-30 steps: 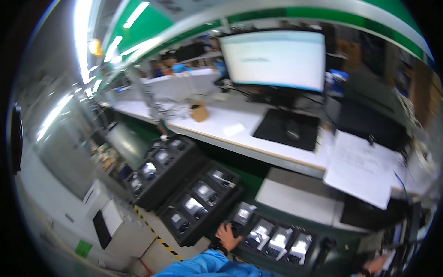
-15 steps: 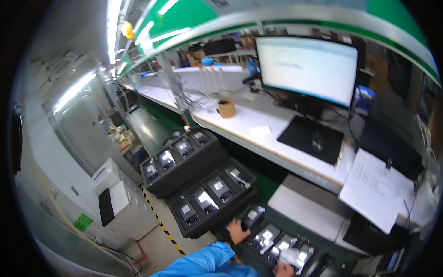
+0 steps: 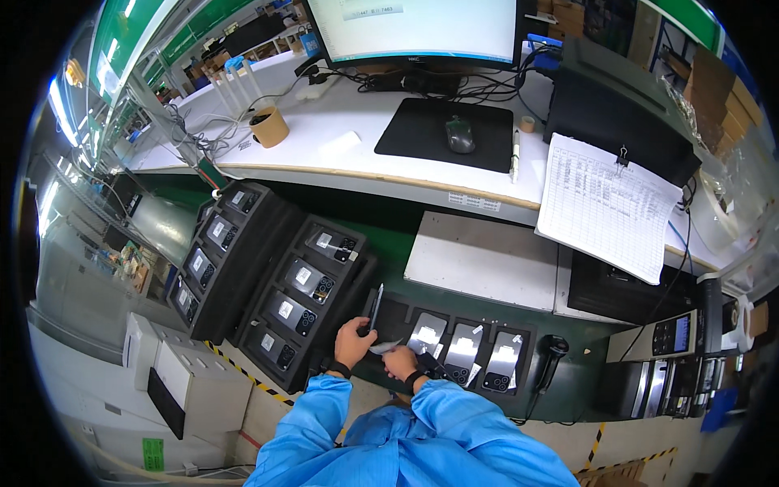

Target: The person moves trays of smartphones between a workstation and a conveyor belt, scanning the devices with a handheld scanner. They retrieve printed labels from a machine and apply them to the back of each phone.

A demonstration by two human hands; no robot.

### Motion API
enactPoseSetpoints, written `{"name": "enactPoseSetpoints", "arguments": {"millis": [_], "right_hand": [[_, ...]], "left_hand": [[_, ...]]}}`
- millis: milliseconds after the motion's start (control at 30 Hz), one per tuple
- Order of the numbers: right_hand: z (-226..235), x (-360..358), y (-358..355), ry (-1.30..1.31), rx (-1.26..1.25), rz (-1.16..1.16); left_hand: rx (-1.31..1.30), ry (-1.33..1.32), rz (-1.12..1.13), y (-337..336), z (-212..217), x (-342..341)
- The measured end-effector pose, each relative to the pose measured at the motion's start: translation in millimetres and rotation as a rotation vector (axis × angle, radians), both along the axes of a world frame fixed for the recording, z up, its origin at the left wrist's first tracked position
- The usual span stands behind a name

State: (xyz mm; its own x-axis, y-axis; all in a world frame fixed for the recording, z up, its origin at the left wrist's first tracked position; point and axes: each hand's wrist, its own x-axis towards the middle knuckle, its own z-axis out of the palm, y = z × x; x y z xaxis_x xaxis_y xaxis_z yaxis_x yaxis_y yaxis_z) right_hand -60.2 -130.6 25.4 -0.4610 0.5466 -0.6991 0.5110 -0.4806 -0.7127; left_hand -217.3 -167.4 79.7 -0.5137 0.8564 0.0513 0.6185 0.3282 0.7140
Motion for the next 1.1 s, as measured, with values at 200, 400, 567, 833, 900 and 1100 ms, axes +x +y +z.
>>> {"name": "enactPoseSetpoints", "arguments": {"millis": [200, 400, 567, 833, 900, 1100], "right_hand": [[-4, -4, -3, -0.204, -0.011, -0.011], [17, -25, -1, -0.252, 0.136, 0.064], [24, 13, -8, -0.137, 0.118, 0.185], [23, 207, -35, -0.276, 0.664, -0.499], [23, 253, -31, -0.33, 0.787, -0.618], [3, 315, -25, -0.714, 0.796, -0.697]], "left_hand": [[0.002, 0.086, 0.008, 5, -1, -1], [0.039, 0.293, 0.011, -7, -8, 17], [0.067, 0.433, -0.105, -27, -17, 35], [-0.039, 0.571, -0.106, -14, -29, 52], [-0.086, 0.551, -0.091, -3, -31, 53], [-0.235, 0.572, 0.121, 23, -34, 60]]}}
